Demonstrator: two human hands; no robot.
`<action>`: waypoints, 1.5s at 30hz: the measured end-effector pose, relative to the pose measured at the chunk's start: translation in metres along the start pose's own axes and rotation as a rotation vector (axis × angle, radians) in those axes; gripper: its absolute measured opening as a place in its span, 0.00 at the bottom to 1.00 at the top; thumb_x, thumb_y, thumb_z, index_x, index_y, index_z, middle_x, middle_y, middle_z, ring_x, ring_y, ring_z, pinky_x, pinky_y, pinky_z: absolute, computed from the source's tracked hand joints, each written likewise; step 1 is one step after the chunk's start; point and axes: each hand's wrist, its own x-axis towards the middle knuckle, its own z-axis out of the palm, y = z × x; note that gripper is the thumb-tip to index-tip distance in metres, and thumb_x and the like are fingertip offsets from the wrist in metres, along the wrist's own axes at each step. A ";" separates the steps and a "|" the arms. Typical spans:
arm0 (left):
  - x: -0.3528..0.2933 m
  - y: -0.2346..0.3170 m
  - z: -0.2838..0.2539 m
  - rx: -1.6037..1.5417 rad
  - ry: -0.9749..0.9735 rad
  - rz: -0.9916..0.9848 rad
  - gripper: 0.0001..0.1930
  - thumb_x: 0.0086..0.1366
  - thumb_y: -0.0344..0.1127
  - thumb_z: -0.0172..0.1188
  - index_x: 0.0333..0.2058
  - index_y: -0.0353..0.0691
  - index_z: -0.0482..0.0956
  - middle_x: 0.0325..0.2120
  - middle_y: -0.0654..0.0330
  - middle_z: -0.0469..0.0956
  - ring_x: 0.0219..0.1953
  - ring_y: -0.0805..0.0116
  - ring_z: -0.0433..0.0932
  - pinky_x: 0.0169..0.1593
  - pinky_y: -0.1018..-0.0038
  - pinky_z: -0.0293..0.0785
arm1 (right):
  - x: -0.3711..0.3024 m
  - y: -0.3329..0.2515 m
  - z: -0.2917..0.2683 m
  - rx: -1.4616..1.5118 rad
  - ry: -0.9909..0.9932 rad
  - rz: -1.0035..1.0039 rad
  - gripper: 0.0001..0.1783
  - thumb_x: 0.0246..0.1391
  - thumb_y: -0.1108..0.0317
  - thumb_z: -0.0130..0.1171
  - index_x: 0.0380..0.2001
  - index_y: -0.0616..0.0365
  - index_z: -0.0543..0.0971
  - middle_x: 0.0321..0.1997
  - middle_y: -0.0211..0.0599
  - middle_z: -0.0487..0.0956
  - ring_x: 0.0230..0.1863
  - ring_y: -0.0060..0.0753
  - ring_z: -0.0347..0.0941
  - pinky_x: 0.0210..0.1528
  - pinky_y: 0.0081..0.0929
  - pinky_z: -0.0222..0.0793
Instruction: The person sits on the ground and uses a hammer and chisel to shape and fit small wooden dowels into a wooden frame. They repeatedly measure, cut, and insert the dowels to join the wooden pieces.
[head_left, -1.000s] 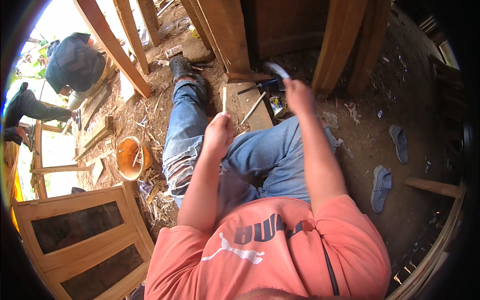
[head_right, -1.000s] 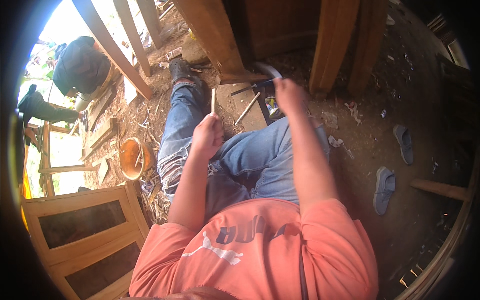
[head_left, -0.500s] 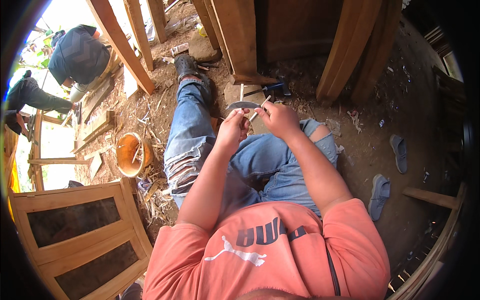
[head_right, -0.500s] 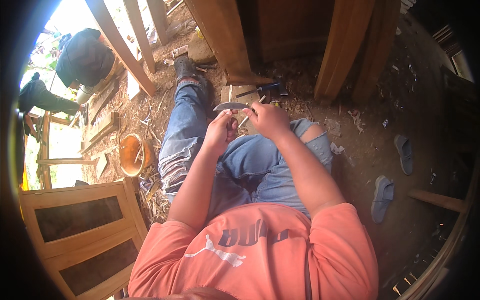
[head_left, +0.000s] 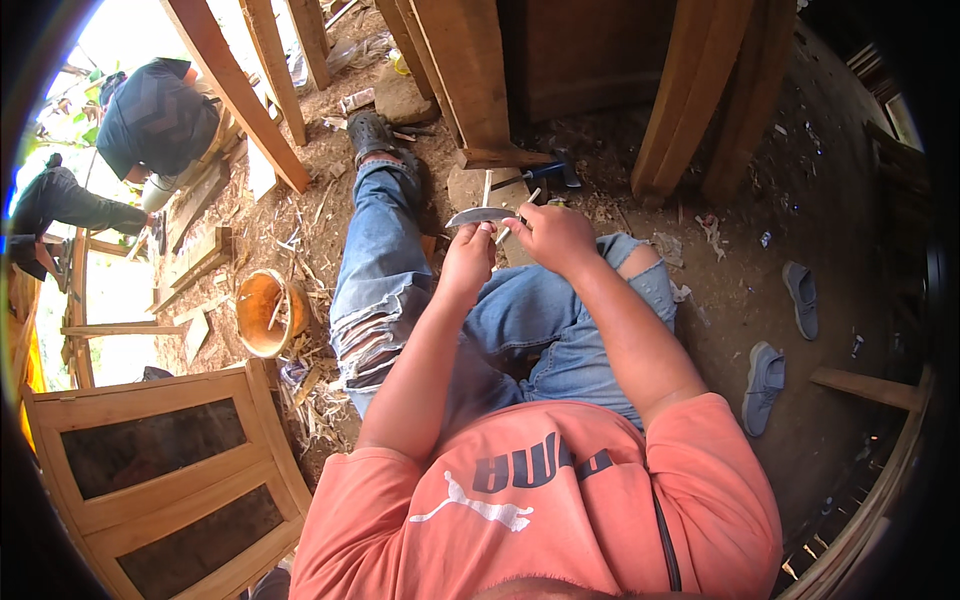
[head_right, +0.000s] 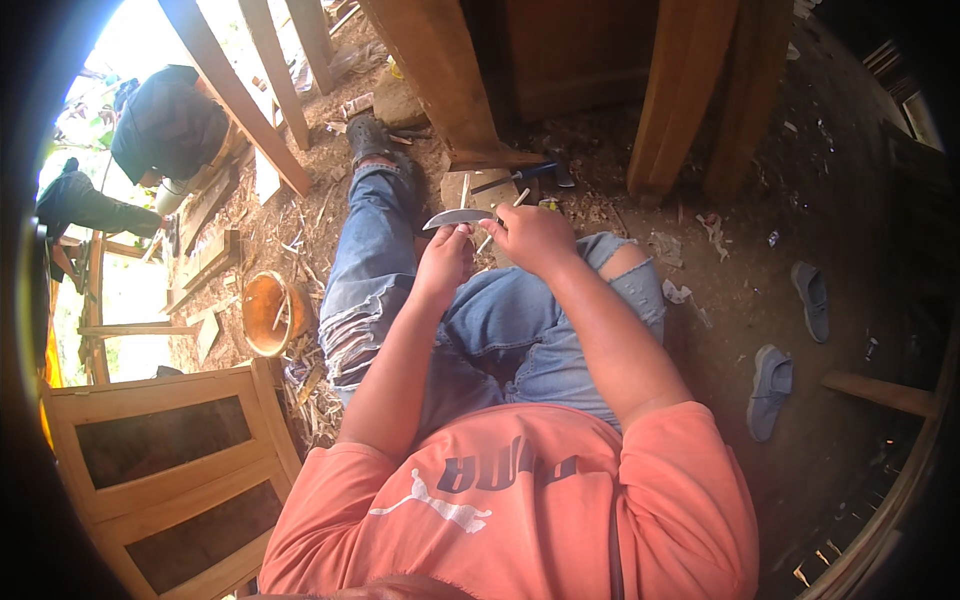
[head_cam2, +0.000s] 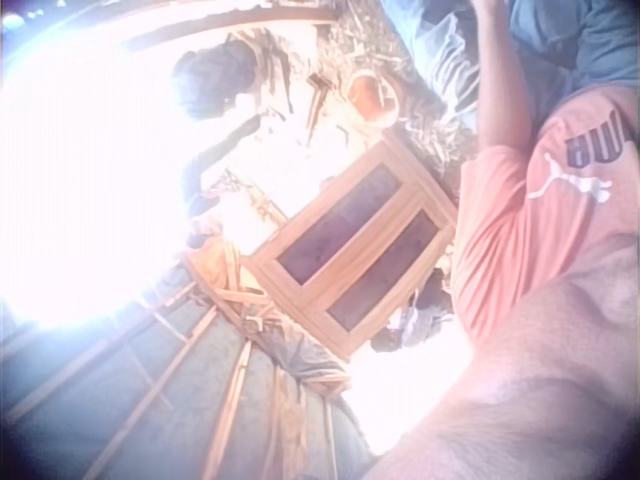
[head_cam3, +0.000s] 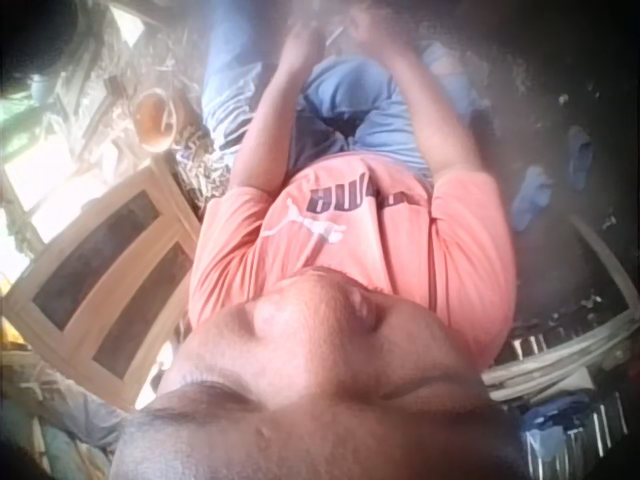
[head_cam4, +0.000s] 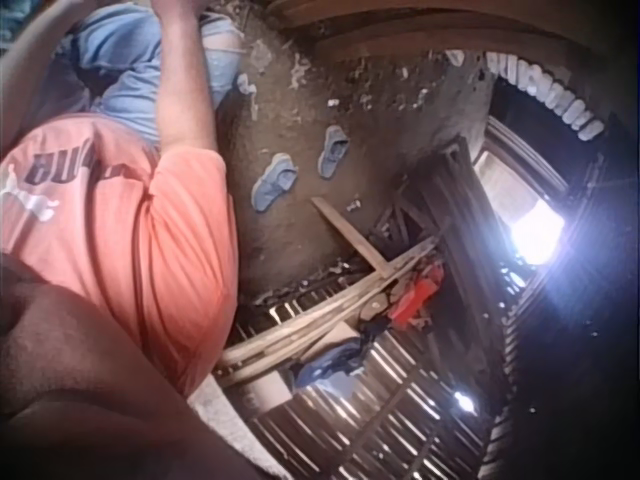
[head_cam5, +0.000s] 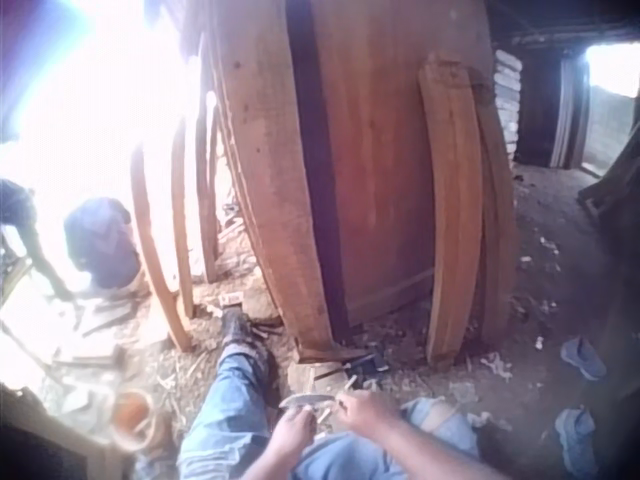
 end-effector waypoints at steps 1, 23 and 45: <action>0.001 -0.002 0.003 0.030 0.023 0.027 0.11 0.82 0.42 0.51 0.45 0.42 0.76 0.22 0.72 0.66 0.20 0.80 0.61 0.23 0.76 0.56 | 0.000 0.000 0.001 -0.001 0.001 0.005 0.26 0.69 0.40 0.57 0.33 0.52 0.80 0.28 0.46 0.84 0.34 0.60 0.82 0.33 0.57 0.75; -0.008 0.024 0.004 0.219 0.043 0.065 0.12 0.83 0.42 0.50 0.48 0.40 0.77 0.20 0.74 0.64 0.18 0.83 0.57 0.20 0.78 0.51 | 0.007 0.017 0.002 -0.003 0.054 0.008 0.24 0.67 0.40 0.61 0.33 0.51 0.82 0.28 0.43 0.83 0.33 0.59 0.82 0.32 0.54 0.74; -0.025 0.028 -0.022 -0.050 -0.044 0.014 0.11 0.84 0.42 0.49 0.50 0.46 0.78 0.24 0.69 0.70 0.16 0.81 0.57 0.20 0.80 0.52 | 0.000 -0.002 0.000 0.116 0.033 -0.003 0.24 0.71 0.43 0.59 0.34 0.54 0.81 0.28 0.50 0.82 0.33 0.63 0.80 0.33 0.55 0.72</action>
